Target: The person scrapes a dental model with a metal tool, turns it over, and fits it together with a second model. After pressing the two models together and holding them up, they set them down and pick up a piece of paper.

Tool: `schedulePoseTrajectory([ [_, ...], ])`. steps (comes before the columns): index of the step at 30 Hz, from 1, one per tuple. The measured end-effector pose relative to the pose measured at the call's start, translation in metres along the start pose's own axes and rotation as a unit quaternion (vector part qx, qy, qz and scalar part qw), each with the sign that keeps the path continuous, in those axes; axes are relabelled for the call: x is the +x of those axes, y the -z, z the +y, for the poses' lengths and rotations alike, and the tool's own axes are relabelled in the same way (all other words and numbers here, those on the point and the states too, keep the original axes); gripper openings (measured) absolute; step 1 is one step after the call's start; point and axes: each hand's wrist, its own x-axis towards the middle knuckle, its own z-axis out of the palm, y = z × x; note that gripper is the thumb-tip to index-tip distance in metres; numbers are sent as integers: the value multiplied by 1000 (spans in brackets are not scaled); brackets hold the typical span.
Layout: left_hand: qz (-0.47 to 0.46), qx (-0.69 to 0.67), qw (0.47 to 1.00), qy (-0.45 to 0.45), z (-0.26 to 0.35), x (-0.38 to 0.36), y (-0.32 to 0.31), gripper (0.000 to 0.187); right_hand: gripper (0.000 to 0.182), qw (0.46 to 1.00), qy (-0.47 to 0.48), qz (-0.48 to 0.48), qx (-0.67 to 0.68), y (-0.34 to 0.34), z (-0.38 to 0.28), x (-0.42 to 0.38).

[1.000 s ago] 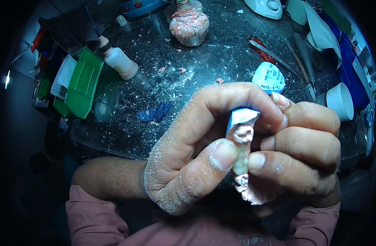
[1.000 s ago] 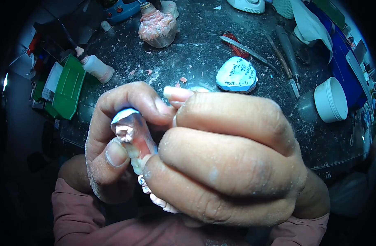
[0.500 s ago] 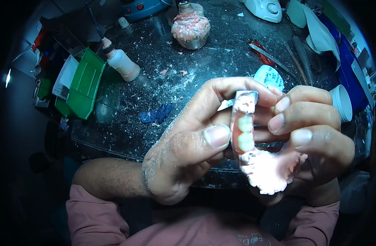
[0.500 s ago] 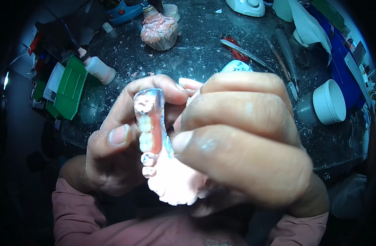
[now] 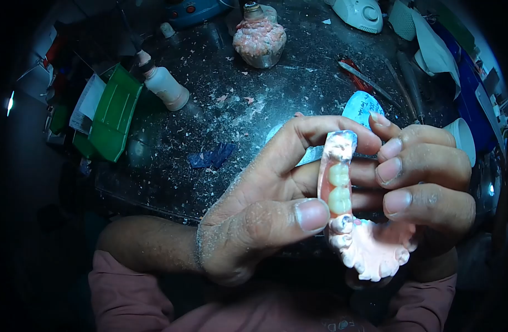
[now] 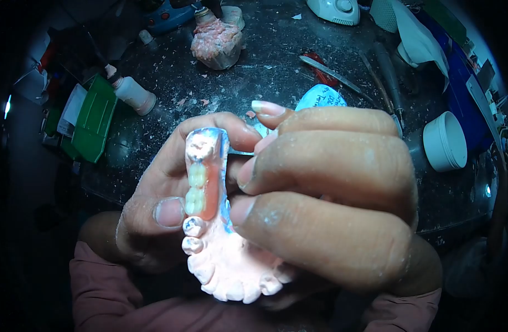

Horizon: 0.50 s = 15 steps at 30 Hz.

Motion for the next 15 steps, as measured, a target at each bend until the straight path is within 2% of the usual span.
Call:
schedulePoseTrajectory([
  [2, -7, -13, 1000, 4, 0, 0, 1, 82, 30, 999, -25, 2, 28, 0, -4, 1],
  [15, -5, -36, 999, 12, 5, -2, -1, 82, 25, 999, -30, 5, 27, 0, -4, 2],
])
